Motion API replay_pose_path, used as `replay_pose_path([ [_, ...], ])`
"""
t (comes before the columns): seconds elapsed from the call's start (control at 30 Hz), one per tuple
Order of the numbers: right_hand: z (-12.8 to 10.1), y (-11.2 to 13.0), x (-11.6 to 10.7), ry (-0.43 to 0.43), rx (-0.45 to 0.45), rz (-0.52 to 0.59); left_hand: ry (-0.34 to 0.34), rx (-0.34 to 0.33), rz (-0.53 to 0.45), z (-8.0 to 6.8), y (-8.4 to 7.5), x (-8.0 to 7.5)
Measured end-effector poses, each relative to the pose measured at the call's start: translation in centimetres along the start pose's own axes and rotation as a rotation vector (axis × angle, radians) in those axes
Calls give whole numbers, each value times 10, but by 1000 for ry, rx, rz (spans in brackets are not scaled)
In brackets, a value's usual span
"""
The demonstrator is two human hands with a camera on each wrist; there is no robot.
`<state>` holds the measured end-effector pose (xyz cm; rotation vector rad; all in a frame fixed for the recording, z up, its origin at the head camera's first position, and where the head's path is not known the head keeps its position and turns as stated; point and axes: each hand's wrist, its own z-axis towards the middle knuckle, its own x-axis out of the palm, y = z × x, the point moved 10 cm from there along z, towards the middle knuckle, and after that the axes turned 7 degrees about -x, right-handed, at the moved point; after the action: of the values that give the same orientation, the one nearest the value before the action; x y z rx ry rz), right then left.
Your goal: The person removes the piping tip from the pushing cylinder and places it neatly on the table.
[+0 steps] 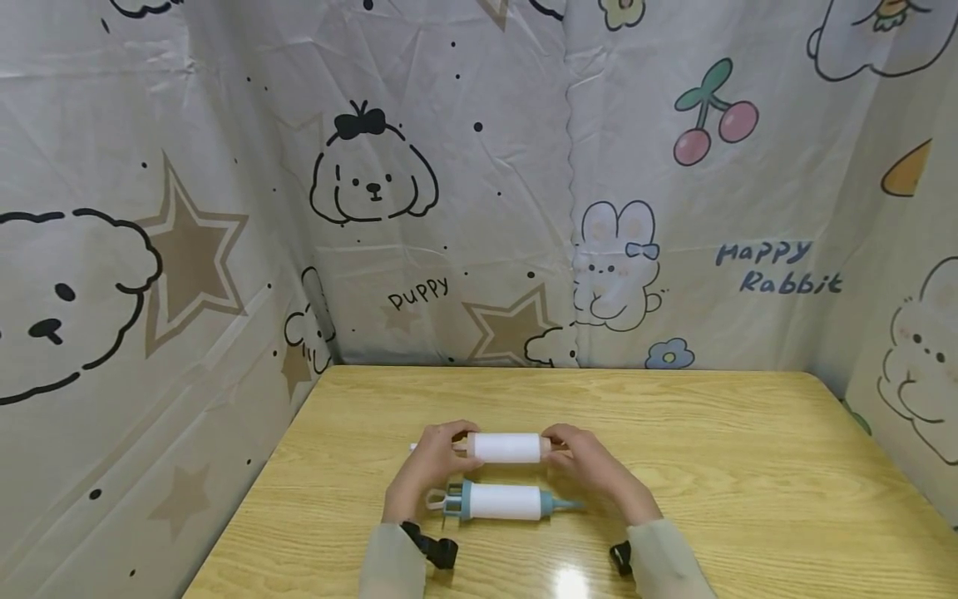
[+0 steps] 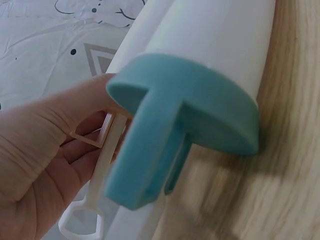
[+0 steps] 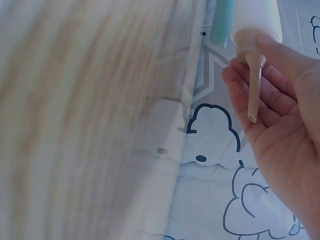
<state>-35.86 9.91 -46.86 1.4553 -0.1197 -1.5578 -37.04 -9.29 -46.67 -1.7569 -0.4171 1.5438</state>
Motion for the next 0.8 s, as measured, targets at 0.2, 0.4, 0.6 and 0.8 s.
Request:
replay_pose_path([
  [0.2,-7,0,-7,-35,-21,-15,-22,57,60,1,-12,-2],
  [0.4,-18,-2,-17,-70,-19,-11,-5,99,69,1,-24,2],
  [0.6,-28,-4,-27,-94,-16,12,1,119,76,3,-35,8],
  [0.8,-40,-7,-38,-114,23,31,-13,165,74,6,-48,15],
])
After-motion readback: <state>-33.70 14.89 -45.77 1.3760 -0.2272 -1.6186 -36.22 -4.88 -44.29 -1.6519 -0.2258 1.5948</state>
